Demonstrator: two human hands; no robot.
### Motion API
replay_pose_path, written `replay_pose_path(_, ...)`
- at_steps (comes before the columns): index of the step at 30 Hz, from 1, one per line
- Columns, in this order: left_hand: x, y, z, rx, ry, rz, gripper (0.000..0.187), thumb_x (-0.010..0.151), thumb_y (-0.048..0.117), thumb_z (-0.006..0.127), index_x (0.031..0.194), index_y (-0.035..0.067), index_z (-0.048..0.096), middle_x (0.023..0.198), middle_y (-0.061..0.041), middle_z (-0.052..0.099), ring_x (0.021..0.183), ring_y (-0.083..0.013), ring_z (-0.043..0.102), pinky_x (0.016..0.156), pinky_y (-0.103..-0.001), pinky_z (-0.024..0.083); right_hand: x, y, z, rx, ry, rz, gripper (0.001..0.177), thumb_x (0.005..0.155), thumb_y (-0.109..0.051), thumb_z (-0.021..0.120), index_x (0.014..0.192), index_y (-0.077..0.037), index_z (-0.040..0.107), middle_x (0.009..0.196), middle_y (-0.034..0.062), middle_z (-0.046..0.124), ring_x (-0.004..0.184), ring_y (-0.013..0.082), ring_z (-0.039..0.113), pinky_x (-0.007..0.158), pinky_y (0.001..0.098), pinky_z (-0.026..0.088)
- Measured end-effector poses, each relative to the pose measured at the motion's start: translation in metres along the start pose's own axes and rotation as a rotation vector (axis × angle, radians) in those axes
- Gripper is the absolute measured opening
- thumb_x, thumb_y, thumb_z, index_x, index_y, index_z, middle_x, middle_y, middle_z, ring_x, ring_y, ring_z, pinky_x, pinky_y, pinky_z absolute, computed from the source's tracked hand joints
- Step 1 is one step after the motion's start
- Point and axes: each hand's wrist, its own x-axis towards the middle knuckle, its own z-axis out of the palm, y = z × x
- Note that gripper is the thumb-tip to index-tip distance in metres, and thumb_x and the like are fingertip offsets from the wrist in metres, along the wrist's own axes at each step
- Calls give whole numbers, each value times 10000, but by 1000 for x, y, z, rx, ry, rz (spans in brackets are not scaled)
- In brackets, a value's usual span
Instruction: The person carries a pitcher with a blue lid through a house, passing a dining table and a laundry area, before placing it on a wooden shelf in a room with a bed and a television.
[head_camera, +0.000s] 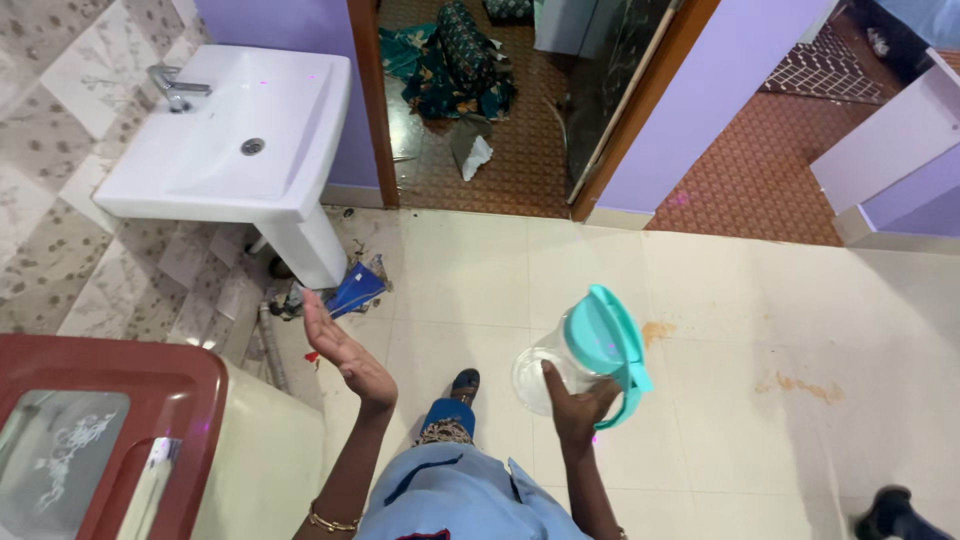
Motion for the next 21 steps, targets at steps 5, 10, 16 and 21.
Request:
replay_pose_path(5,-89,-71,81,-563,-269,-890,902,1023,681,314,1664,119,21,1682,-283,231,1518,-390,287,1245,-507,186,22,-1,46,-67,-767,402,953,689,-265,893,1477,14,436,1420,182,591,1351,316,574,1113,432,451)
replay_pose_path(10,-30,-147,164,-668,-247,-814,931,993,710,317,1645,115,22,1717,-201,90,1494,-409,359,1202,-539,323,152,12,110,58,-808,219,1057,745,-279,906,1575,-22,304,1596,172,395,1492,317,422,1216,447,381)
replay_pose_path(16,96,-214,255,-451,-191,-322,999,1006,805,327,1682,139,15,1782,-192,65,1589,-400,346,1342,-574,180,301,68,162,-82,-836,-176,1005,713,-220,935,1540,-30,399,1615,186,329,1500,317,407,1186,436,448)
replay_pose_path(21,129,-275,279,-212,-37,-320,995,1013,791,330,1671,102,44,1766,-208,93,1576,-399,339,1331,-568,170,354,145,191,3,-639,-6,923,730,-233,946,1463,4,438,1411,151,530,1266,281,600,1046,402,543)
